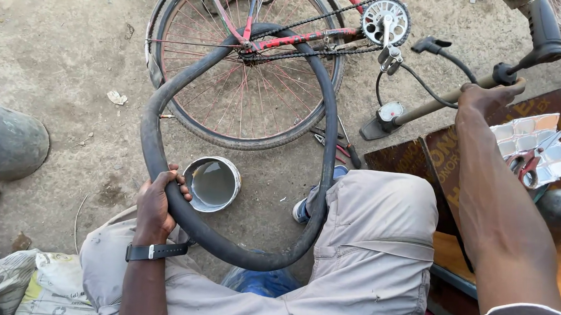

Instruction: Repairing a bicycle inner tube by inflating it and checking for leaks in a bucket of water

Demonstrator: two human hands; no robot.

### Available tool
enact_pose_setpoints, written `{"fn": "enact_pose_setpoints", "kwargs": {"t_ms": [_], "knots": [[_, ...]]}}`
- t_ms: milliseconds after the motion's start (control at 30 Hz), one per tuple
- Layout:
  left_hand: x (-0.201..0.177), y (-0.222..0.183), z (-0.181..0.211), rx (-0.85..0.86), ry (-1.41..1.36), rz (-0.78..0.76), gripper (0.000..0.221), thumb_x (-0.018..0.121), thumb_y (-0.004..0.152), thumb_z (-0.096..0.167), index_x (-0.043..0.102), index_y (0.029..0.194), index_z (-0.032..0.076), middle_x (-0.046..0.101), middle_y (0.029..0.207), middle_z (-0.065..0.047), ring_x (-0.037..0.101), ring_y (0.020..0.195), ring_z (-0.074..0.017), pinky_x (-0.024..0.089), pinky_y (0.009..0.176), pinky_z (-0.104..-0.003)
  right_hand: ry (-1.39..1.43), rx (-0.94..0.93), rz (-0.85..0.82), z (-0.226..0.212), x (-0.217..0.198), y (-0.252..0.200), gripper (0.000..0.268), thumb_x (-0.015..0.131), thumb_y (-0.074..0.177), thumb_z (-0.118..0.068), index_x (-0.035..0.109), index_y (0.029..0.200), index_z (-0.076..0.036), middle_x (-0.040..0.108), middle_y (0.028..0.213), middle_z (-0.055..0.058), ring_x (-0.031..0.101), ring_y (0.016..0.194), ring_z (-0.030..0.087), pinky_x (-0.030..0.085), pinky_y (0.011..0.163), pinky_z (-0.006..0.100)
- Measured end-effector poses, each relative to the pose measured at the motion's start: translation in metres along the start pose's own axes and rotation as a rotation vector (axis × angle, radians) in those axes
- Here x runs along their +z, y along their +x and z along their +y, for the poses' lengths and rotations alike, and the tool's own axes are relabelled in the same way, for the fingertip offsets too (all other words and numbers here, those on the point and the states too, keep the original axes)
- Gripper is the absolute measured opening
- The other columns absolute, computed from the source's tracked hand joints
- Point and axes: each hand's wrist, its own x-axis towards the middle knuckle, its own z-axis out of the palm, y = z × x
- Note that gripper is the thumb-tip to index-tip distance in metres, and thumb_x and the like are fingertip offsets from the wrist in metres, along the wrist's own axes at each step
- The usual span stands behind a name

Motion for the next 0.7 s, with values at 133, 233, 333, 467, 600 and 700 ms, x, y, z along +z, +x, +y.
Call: {"fn": "enact_pose_setpoints", "kwargs": {"t_ms": [133,233,333,467,600,700], "knots": [[-0.003,0.0,-0.001,-0.001,0.001,-0.026,0.021,0.062,0.088,0.01,0.06,0.108,0.005,0.058,0.075,-0.006,0.053,0.057,-0.0156,0.046,0.049,-0.028,-0.424,-0.08,0.096,-0.017,-0.018,-0.031,0.107,0.095,0.071,-0.007,0.025,0.152,-0.011,0.05,0.151,0.019,0.052,0.139,0.037,0.036,0.119,0.04],[-0.005,0.0,-0.002,0.003,-0.017,-0.03,0.021,0.064,0.089,0.01,0.061,0.109,0.004,0.059,0.075,-0.006,0.055,0.057,-0.0157,0.049,0.049,-0.028,-0.44,-0.219,0.098,-0.027,-0.03,-0.061,0.108,0.089,0.071,-0.001,0.021,0.154,-0.012,0.04,0.153,0.022,0.047,0.137,0.041,0.032,0.115,0.043],[-0.013,0.006,-0.009,0.002,-0.023,-0.02,0.019,0.065,0.089,0.009,0.062,0.107,0.004,0.059,0.074,-0.008,0.056,0.056,-0.0178,0.049,0.049,-0.029,-0.295,-0.739,0.045,-0.038,-0.048,-0.097,0.05,0.066,0.074,0.022,0.053,0.113,-0.006,0.058,0.1,0.009,0.053,0.093,0.024,0.054,0.071,0.036],[-0.025,0.024,-0.02,0.078,-0.036,-0.107,0.019,0.067,0.086,0.01,0.064,0.102,0.001,0.061,0.07,-0.01,0.066,0.056,-0.0178,0.062,0.049,-0.032,-0.586,-1.259,-0.306,-0.002,-0.029,-0.086,0.014,0.073,0.083,-0.009,0.072,0.092,-0.019,0.062,0.087,0.003,0.062,0.098,0.026,0.048,0.095,0.039],[-0.024,0.025,-0.017,0.061,-0.064,-0.094,0.021,0.069,0.085,0.011,0.063,0.103,0.001,0.063,0.071,-0.011,0.068,0.058,-0.0187,0.063,0.052,-0.034,-0.846,-1.159,-0.705,0.005,-0.014,-0.106,0.012,0.064,0.087,-0.017,0.073,0.083,-0.022,0.068,0.089,0.003,0.067,0.102,0.028,0.05,0.092,0.042],[-0.014,0.009,-0.007,0.082,0.009,-0.105,0.018,0.068,0.085,0.009,0.063,0.101,0.002,0.062,0.07,-0.011,0.067,0.056,-0.0188,0.062,0.049,-0.034,-0.861,-0.745,-0.93,0.002,0.002,-0.138,0.018,0.06,0.094,-0.029,0.077,0.099,-0.027,0.075,0.095,0.015,0.072,0.099,0.042,0.056,0.085,0.054]]}}
